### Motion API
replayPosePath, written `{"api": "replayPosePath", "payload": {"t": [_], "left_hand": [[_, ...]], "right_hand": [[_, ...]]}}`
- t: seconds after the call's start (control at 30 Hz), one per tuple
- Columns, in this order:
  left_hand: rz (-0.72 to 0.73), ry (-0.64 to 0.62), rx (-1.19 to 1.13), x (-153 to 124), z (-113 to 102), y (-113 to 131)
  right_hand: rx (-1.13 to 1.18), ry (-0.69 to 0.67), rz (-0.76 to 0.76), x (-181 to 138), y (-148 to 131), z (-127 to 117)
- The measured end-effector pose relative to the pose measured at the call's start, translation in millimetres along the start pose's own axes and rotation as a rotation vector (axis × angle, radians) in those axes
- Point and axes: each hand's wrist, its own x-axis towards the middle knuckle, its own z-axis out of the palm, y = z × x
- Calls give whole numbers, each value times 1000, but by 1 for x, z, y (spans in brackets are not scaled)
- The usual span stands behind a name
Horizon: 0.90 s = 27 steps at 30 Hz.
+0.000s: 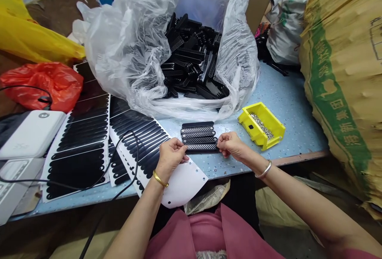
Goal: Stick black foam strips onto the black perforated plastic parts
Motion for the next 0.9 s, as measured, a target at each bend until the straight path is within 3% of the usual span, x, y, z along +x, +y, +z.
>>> {"api": "replayPosePath", "payload": {"t": [0.2, 0.37, 0.63, 0.9], "left_hand": [[2, -1, 0, 0, 0, -1], [-3, -2, -1, 2, 0, -2], [8, -11, -9, 1, 0, 2], [-1, 0, -5, 1, 0, 2]], "right_hand": [[-106, -14, -46, 3, 1, 0], [-117, 65, -103, 3, 12, 5], [106, -52, -88, -6, 15, -5], [199, -3, -91, -9, 22, -2]]}}
